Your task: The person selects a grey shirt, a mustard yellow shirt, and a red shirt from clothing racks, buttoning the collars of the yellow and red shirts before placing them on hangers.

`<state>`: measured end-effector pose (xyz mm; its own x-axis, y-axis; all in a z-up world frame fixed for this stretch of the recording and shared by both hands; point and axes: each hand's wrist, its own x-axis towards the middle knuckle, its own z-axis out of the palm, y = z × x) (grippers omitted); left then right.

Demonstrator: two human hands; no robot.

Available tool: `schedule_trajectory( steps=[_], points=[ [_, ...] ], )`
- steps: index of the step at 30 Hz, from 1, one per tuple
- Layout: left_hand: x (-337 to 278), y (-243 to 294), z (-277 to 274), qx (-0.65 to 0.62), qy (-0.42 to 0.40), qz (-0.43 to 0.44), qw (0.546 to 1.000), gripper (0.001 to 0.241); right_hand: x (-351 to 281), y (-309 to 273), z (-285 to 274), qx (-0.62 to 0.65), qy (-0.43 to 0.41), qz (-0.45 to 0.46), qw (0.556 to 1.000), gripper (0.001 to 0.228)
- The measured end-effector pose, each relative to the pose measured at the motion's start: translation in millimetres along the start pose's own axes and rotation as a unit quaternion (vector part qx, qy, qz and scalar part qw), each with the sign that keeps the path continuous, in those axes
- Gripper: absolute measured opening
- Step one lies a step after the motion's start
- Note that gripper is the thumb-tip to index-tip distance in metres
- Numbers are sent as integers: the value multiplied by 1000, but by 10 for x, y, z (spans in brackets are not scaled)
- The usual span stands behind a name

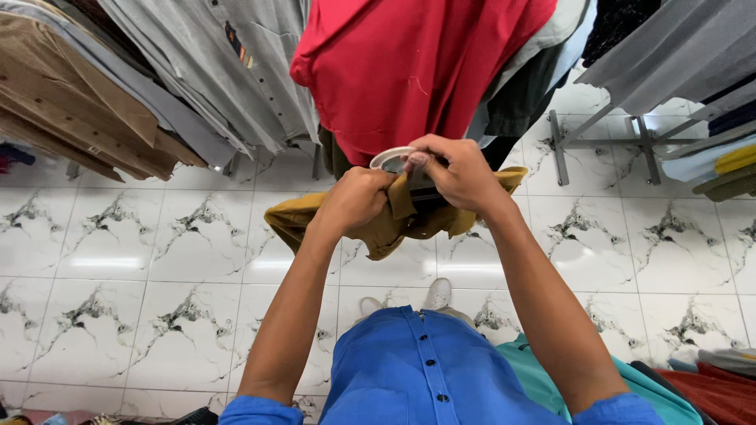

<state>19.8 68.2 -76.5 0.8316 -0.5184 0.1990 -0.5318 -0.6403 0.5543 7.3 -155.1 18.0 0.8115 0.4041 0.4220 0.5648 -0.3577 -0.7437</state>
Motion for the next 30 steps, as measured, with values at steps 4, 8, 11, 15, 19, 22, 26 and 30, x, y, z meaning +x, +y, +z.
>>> schedule_trajectory(
  steps=[4,8,11,15,19,22,26,30],
  points=[
    [-127,-282,-250,-37,17,-22,999,26,218,17,178,-36,29,-15,999,9],
    [-343,-184,-938,3,28,-51,998,30,333,-19,315,-36,43,-28,998,7],
    [-509,-410,-1215,30,69,-81,994,35,433,-59,441,-28,56,-10,998,9],
    [-664,-896,-1254,144,57,-69,986,26,622,-87,726,3,91,-19,996,12],
    [-906,-1748,-1096,333,102,-63,935,18,904,-172,946,13,104,-4,994,13],
    [-1030,-1915,-1197,232,115,-110,960,8,1082,-188,1116,40,98,18,994,12],
    [-1111,-2176,-1316,177,158,-130,963,13,1353,-223,1187,11,22,72,997,14],
    [-1139,-2442,-1617,153,184,-156,958,13,1694,-440,1244,-96,-193,164,963,41]
  ],
)
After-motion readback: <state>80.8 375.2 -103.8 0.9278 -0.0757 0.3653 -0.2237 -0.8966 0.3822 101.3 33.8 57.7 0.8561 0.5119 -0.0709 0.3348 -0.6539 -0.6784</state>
